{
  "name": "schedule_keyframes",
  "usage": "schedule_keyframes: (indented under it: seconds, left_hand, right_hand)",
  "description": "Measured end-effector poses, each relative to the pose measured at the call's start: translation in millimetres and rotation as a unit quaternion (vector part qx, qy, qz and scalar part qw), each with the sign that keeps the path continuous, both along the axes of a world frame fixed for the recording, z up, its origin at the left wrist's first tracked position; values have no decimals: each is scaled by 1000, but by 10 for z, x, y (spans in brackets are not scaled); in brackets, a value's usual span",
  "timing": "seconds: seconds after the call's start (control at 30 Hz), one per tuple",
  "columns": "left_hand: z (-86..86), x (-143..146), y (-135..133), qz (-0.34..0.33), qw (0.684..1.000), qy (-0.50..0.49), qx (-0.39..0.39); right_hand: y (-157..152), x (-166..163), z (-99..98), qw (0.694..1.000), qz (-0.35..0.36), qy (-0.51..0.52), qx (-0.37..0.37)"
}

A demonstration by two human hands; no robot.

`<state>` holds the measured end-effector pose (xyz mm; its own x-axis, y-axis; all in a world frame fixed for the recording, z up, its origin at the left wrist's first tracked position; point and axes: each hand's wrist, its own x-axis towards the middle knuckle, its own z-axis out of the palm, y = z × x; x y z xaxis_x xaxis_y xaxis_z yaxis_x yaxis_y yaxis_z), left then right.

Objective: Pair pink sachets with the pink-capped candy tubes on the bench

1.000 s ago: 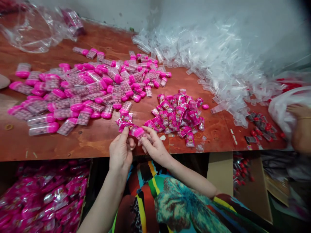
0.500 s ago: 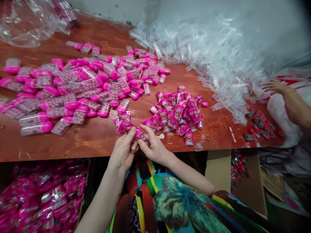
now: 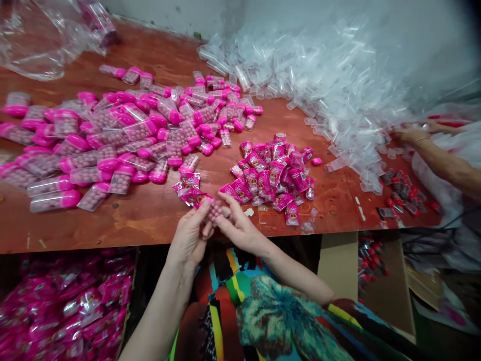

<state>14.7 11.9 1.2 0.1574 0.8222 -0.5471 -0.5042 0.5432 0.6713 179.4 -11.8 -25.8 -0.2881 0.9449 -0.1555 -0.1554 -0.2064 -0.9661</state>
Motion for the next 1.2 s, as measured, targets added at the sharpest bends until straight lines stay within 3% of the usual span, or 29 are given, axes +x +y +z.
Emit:
schedule_keyframes:
  seconds: [0.1, 0.27, 0.6, 0.7, 0.77, 0.83, 0.9, 0.97, 1.03, 1.13, 1.2]
  left_hand:
    - [-9, 13, -17, -25, 1000, 9, 13]
    - [35, 68, -102, -85, 996, 14, 15]
    - [48, 175, -86, 62, 996, 47, 41]
    - [63, 214, -120, 69, 996, 48, 31]
    - [75, 182, -143, 59, 997, 51, 27]
    - [77, 97, -157, 58, 995, 73, 30]
    - [62, -17, -158, 84, 990, 111, 37]
    - [33, -125, -142, 125, 981, 145, 42]
    - [-5, -201, -113, 155, 974, 160, 45]
    - [-63, -249, -68, 162, 972, 160, 54]
    - [-98, -259, -52, 161, 972, 161, 60]
  right_hand:
    - [-10, 16, -25, 997, 34, 52, -41]
    - [39, 5, 1, 996, -16, 55, -63]
    - [16, -43, -138, 997, -4, 57, -55]
    - [20, 32, -68, 999, 4, 15, -42]
    - [29, 190, 56, 998, -31, -59, 6]
    - [53, 398, 201, 971, -116, -189, 86]
    - [109, 558, 313, 900, -216, -346, 156]
    - [212, 559, 357, 826, -246, -467, 199]
    - [364, 356, 340, 798, -176, -531, 225]
    - [647, -174, 279, 790, 1, -569, 230]
    - [809, -494, 259, 775, 70, -590, 215]
